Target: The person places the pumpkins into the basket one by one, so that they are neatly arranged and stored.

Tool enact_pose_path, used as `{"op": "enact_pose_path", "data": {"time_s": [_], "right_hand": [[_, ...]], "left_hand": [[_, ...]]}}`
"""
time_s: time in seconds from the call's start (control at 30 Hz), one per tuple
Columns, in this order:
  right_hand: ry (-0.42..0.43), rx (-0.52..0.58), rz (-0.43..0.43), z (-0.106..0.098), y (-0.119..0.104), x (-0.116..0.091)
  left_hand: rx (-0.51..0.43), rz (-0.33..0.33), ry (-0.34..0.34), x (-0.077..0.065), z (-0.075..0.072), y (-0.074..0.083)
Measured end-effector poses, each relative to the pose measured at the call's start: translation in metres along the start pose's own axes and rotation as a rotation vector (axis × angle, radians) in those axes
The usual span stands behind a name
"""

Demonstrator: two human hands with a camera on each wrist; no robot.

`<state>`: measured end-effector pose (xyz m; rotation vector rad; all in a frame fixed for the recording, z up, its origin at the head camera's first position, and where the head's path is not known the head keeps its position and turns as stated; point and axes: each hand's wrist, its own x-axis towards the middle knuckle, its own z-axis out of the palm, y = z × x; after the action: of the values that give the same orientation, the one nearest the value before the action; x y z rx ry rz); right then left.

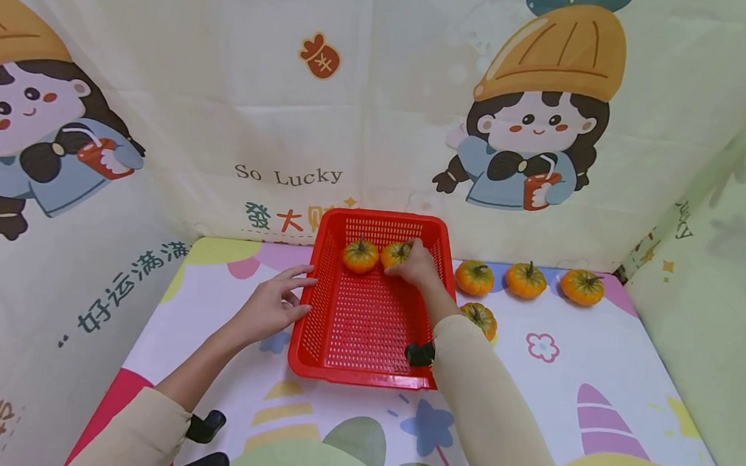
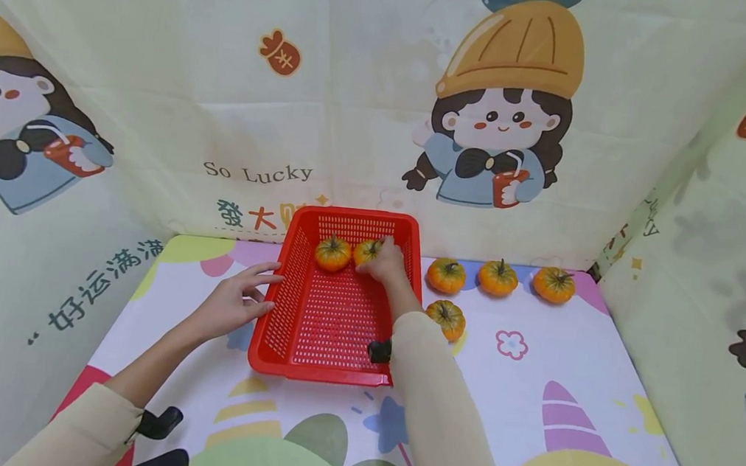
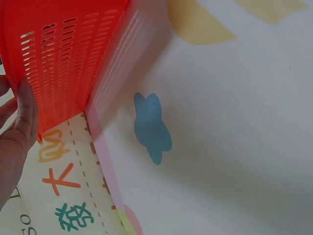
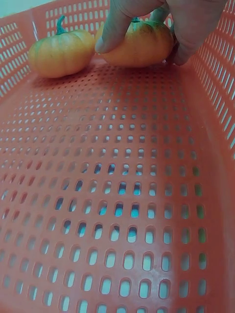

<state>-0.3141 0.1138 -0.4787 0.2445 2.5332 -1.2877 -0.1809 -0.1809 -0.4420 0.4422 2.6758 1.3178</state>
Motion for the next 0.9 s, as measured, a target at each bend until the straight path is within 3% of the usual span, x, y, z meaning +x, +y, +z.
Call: {"op": "enact_pose_path", "data": {"time_s": [0.47, 0.9], "right_hand": [[0.006, -0.015, -0.001, 0.0028, -0.0010, -0.0093], [0.010, -0.042, 0.004, 0.0045, 0.0002, -0.0038]], "left_hand": [[0.003, 0.008, -0.004, -0.0001, 0.0001, 0.0006], [0.007, 0.010, -0.005, 0.0002, 0.0005, 0.0003]]}}
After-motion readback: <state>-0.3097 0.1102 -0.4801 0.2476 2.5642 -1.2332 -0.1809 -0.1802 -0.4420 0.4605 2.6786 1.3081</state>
